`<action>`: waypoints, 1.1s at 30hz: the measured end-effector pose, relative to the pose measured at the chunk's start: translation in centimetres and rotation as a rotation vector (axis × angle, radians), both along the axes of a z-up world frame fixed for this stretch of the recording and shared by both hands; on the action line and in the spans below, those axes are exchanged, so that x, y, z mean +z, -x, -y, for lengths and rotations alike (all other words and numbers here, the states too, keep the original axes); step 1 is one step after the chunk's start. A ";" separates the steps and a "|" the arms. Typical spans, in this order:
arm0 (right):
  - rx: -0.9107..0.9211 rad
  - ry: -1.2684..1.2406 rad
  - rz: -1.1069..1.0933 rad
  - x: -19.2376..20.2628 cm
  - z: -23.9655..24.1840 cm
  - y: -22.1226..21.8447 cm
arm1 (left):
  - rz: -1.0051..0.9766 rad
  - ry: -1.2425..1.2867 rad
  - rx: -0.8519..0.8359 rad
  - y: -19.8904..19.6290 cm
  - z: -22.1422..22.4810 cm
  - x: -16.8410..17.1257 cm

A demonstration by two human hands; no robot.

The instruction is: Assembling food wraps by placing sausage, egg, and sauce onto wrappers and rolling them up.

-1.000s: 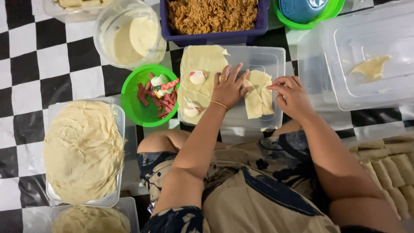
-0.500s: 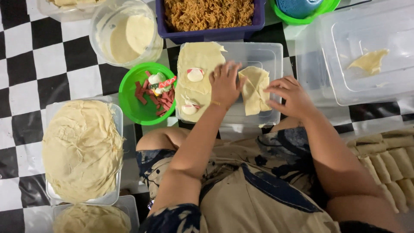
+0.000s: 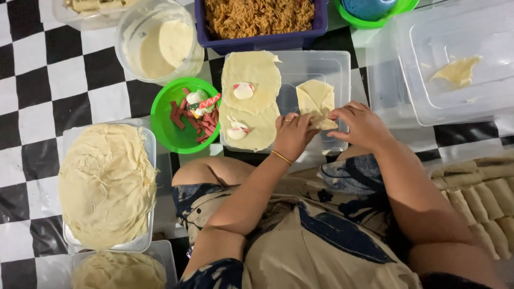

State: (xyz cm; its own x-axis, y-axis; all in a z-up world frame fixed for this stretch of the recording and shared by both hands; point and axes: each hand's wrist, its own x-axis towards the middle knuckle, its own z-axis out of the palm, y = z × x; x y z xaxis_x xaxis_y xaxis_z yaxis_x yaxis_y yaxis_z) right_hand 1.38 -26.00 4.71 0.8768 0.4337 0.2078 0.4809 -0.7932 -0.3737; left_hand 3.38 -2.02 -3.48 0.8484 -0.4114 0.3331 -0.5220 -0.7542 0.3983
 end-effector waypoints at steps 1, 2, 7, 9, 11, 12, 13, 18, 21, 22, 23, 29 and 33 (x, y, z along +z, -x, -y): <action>-0.001 0.001 0.004 -0.2 0.0 -0.4 | 0.004 0.001 -0.001 -0.9 0.1 0.0; 0.001 -0.006 0.075 -0.6 -0.1 -0.6 | 0.053 0.004 -0.005 -1.5 0.1 0.0; -0.046 -0.010 0.246 -1.6 -0.6 -2.3 | 0.081 -0.076 0.074 -4.0 0.4 0.2; 0.005 -0.070 0.267 -1.6 -0.6 -2.9 | 0.060 0.024 0.069 -3.7 0.3 2.3; 0.061 -0.070 0.323 -0.9 -0.2 -3.0 | 0.067 -0.032 -0.022 -3.0 -0.6 3.8; 0.118 -0.074 0.371 -0.7 -0.2 -2.9 | 0.065 -0.092 -0.112 -2.4 -1.2 4.5; 0.119 -0.077 0.372 -1.1 0.1 -3.2 | 0.065 -0.095 -0.110 -2.7 -1.3 4.5; 0.024 -0.072 0.246 -0.8 0.5 -4.6 | 0.009 -0.035 0.101 -5.6 -0.5 1.0; 0.045 -0.059 0.241 0.4 -0.2 -6.1 | -0.010 -0.050 0.082 -7.3 -0.3 2.2; 0.048 -0.058 0.246 0.6 -0.4 -6.2 | -0.005 -0.050 0.085 -7.4 -0.3 2.3; 0.046 0.003 0.206 0.9 -0.6 -6.3 | 0.020 -0.093 0.033 -7.6 -0.2 2.4; 0.025 0.211 0.029 2.4 -1.0 -6.4 | -0.062 -0.228 -0.073 -7.2 -1.2 4.9; -0.030 0.261 -0.099 4.4 -1.2 -6.7 | -0.162 -0.333 -0.056 -7.7 -1.4 4.7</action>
